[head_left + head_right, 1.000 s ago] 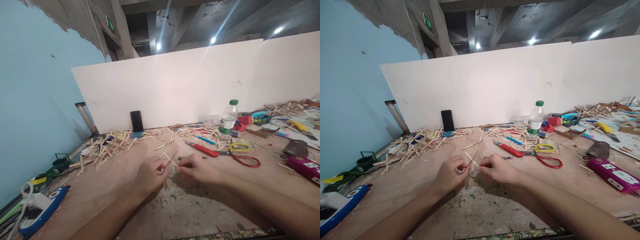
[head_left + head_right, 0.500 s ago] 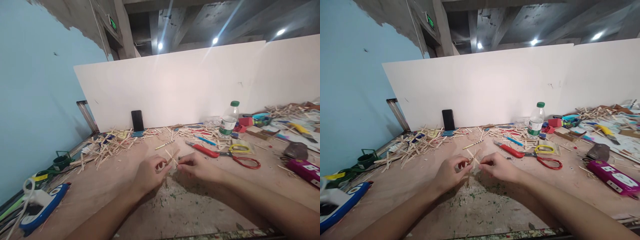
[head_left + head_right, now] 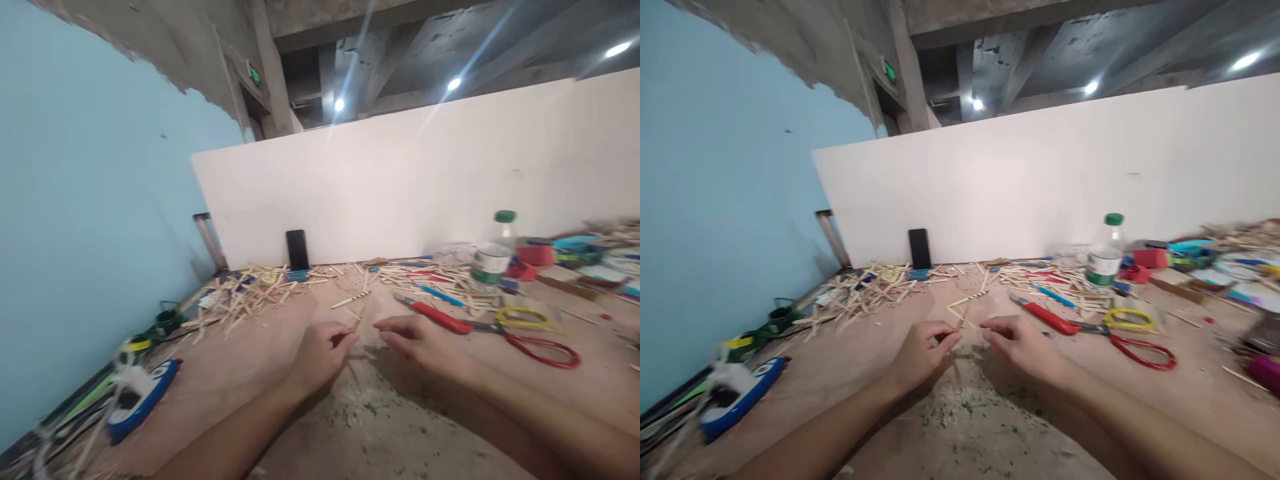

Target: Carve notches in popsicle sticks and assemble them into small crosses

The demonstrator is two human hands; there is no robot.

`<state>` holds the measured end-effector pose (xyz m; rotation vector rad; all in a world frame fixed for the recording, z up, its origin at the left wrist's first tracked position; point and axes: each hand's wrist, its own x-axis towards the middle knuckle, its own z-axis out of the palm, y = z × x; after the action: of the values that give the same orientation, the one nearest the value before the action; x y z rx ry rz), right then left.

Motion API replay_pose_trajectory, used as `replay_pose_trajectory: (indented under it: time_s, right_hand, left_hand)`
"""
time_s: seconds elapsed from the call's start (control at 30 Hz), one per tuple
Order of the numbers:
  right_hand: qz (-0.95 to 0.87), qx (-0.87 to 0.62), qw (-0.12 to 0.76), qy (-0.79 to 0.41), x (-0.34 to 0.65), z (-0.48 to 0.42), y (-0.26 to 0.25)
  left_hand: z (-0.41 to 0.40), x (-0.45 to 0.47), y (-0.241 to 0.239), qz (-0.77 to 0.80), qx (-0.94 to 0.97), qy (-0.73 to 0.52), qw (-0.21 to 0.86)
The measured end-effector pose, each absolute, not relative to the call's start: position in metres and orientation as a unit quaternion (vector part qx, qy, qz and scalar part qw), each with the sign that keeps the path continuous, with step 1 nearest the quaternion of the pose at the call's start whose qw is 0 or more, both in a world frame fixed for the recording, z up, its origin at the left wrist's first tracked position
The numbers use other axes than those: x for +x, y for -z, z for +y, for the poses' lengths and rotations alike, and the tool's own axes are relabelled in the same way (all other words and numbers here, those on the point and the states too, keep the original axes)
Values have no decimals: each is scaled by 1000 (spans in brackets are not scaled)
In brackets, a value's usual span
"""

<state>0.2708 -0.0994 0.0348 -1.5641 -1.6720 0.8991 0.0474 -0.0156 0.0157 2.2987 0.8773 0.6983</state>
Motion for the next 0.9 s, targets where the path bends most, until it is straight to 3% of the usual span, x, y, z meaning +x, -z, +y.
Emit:
replay_pose_trajectory:
  time_s: [0.23,0.6,0.9]
  right_hand:
    - [-655,-610,303,-326,275,-92,-19]
    - [-686,-598,251,-331,266,-100,-19]
    - [-718,-567,248,-318,262,-102,-22]
  left_hand:
    - [20,42,-41,452,793,-288,289]
    - [123,-51,-157,580,730,-324,163]
    - [118,-84,-132,624,737,-249,79]
